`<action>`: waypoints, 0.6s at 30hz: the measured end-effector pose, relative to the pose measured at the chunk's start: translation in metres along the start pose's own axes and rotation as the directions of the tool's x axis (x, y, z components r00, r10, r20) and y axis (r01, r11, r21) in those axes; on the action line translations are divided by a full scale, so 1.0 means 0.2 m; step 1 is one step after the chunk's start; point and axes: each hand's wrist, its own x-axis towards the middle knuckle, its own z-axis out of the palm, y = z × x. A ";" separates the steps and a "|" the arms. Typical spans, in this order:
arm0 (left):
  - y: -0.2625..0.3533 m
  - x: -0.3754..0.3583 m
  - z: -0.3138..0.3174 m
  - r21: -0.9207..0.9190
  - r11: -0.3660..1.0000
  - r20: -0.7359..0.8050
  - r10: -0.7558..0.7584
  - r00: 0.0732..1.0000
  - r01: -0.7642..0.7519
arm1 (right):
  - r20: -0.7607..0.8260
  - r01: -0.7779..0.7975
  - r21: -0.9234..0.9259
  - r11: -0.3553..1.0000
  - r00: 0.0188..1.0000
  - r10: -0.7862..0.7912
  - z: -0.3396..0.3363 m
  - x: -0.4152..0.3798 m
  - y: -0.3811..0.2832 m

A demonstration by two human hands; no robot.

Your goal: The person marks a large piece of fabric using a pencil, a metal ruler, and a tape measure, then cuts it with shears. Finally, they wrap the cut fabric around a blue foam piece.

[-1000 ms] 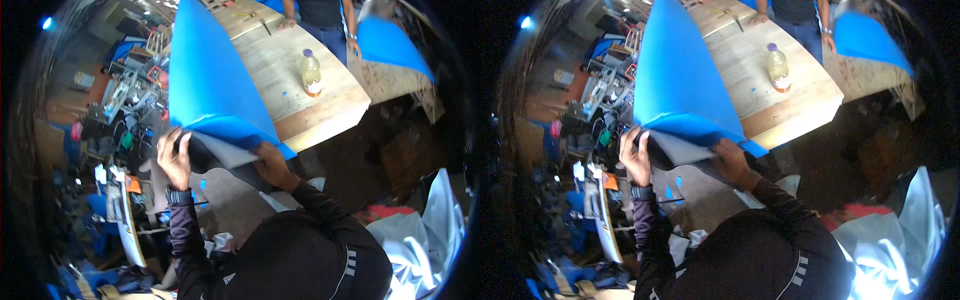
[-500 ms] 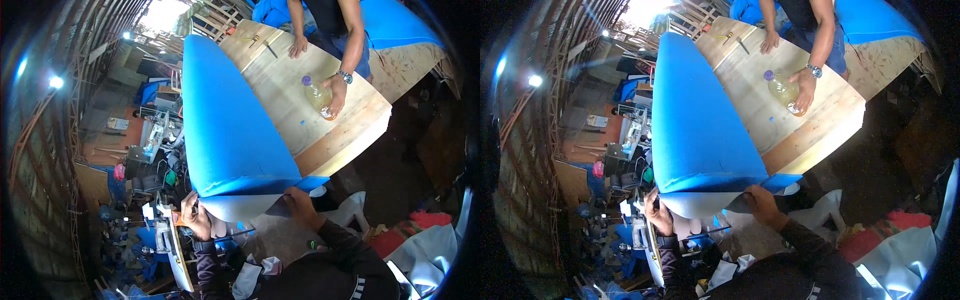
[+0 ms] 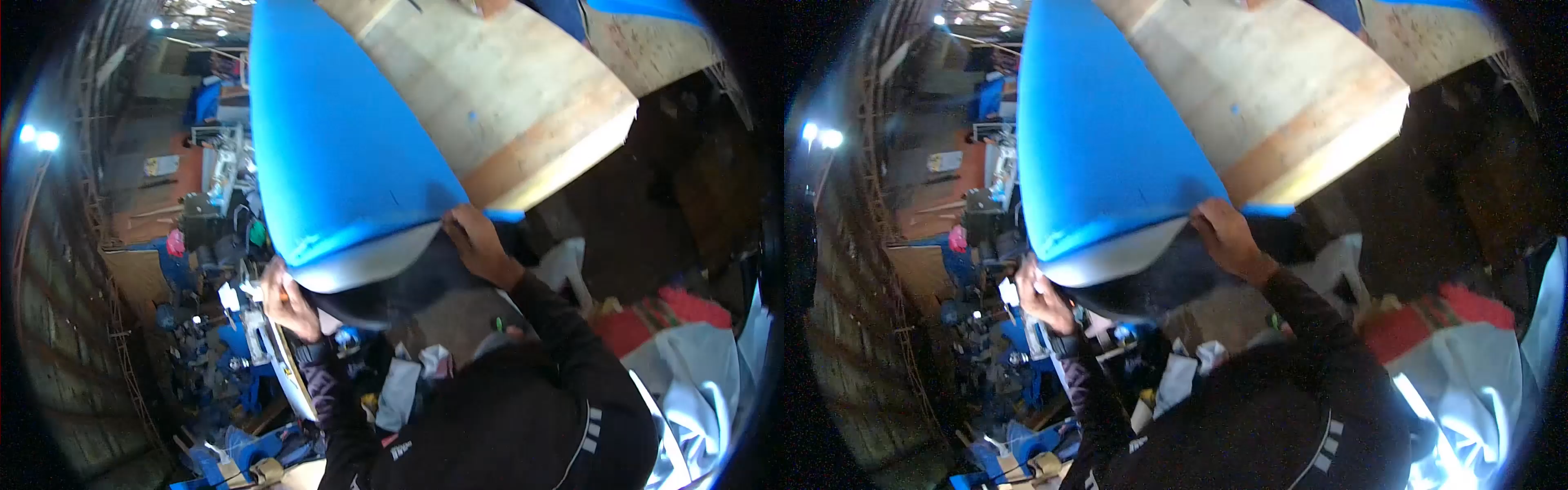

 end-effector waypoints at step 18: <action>-0.08 -0.03 0.06 -0.185 0.979 -0.082 0.069 0.994 -0.083 | 0.172 -0.049 -0.326 0.944 0.979 0.110 -0.10 -0.39 0.58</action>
